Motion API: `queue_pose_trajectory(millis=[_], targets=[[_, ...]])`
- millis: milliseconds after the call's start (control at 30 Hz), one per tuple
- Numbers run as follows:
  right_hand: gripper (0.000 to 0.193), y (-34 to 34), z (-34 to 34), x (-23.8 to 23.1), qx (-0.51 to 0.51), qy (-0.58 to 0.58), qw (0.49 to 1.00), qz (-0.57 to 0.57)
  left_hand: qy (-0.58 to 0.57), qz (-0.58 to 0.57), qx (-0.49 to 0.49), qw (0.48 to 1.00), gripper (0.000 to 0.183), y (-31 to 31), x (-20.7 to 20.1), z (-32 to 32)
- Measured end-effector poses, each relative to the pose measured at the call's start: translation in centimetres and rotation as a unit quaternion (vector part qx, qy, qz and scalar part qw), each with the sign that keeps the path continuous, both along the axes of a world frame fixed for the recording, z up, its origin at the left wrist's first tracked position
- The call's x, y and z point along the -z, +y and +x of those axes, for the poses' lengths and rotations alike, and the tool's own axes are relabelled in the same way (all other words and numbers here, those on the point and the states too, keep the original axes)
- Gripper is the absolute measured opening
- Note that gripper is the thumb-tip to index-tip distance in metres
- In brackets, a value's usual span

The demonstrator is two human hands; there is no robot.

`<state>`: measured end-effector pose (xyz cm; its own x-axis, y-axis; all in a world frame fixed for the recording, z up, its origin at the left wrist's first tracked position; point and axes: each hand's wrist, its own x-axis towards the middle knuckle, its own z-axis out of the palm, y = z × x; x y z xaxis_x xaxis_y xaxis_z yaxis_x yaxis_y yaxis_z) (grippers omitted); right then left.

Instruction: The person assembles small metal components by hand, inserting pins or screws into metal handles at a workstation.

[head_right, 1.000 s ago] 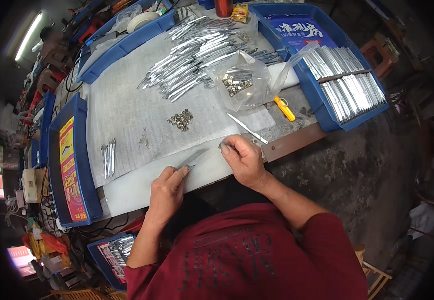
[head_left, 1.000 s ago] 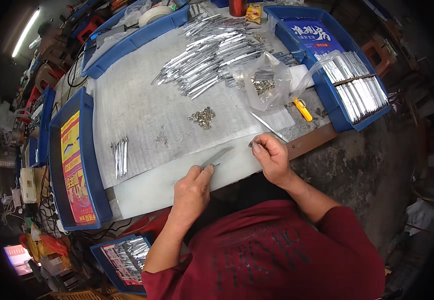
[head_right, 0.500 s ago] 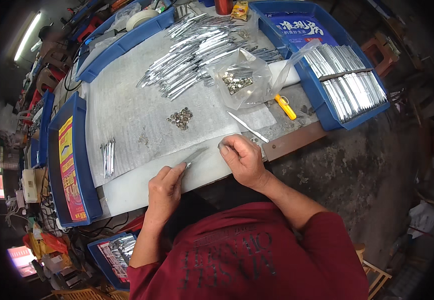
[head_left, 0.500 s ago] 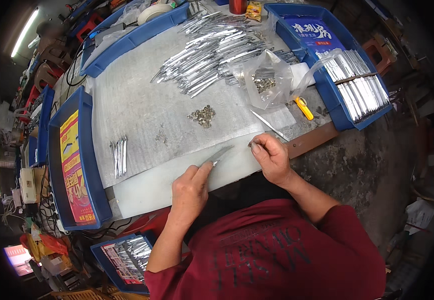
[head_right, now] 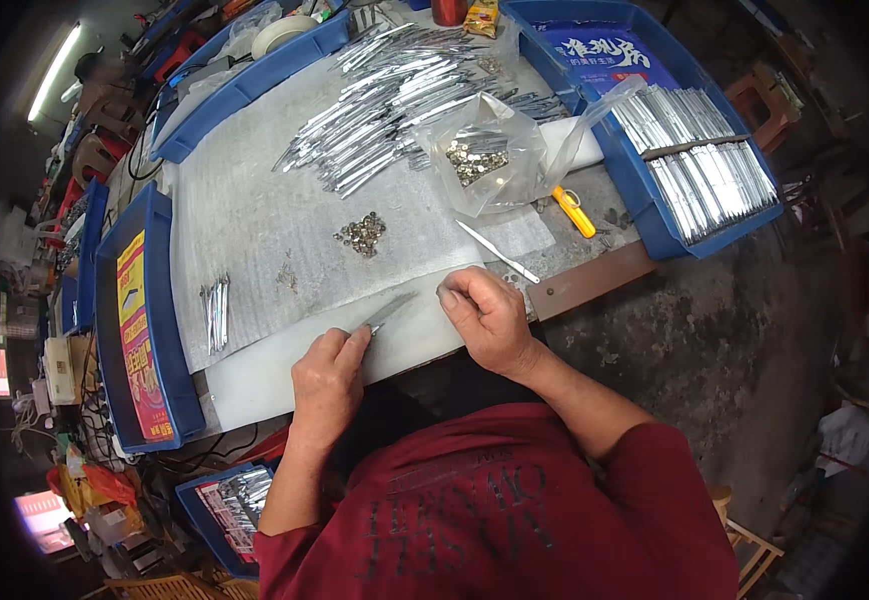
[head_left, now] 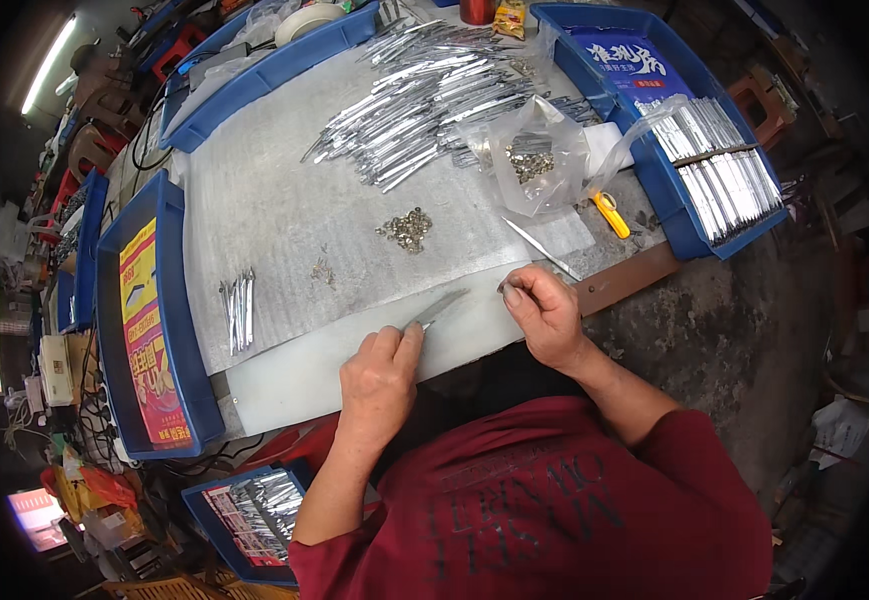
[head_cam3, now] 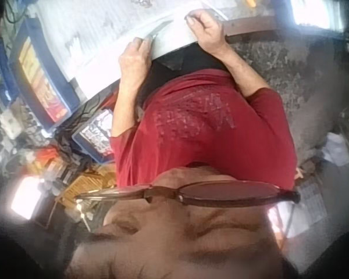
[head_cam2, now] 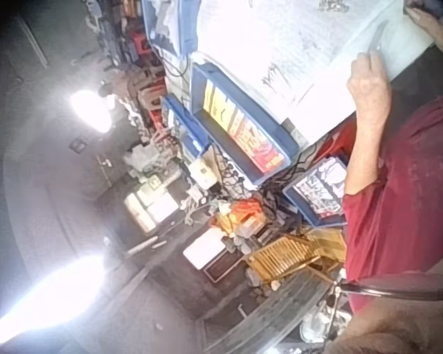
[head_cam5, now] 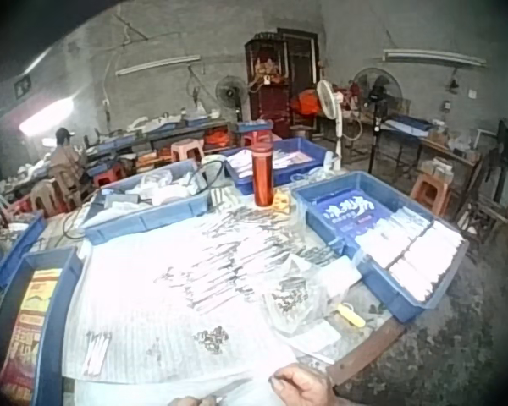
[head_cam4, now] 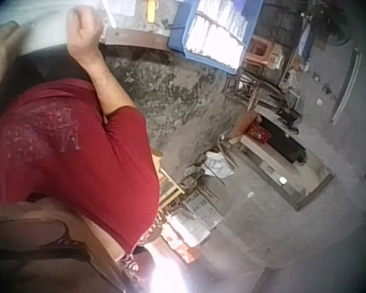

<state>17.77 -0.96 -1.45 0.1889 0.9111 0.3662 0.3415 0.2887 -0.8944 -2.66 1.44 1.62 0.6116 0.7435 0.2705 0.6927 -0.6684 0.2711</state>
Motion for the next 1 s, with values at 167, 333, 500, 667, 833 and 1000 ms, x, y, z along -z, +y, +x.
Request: queue_pose_trajectory(millis=[167, 333, 500, 667, 833, 1000], targets=[[0.009, 0.03, 0.01, -0.12, -0.006, -0.008, 1.000, 0.008, 0.003, -0.001, 0.003, 1.000, 0.036, 0.05, 0.08, -0.10], [0.009, -0.01, 0.05, -0.01, -0.004, -0.007, 1.000, 0.005, 0.017, -0.025, 0.008, 0.999, 0.037, 0.03, -0.08, -0.08], [0.008, 0.00, -0.05, -0.29, -0.002, -0.012, 1.000, 0.000, -0.008, -0.037, 0.027, 0.999, 0.040, 0.10, 0.13, -0.24], [0.007, 0.00, -0.07, -0.15, 0.004, -0.018, 1.000, 0.003, -0.046, -0.070, 0.025, 0.996, 0.038, 0.25, 0.37, -0.41], [0.009, 0.03, 0.07, 0.04, -0.004, -0.029, 1.000, 0.012, -0.106, -0.097, 0.008, 0.990, 0.033, -0.04, 0.24, -0.46], [0.006, 0.13, -0.03, -0.25, 0.005, -0.030, 0.999, 0.017, -0.105, -0.079, 0.004, 0.991, 0.032, -0.34, 0.51, -0.61]])
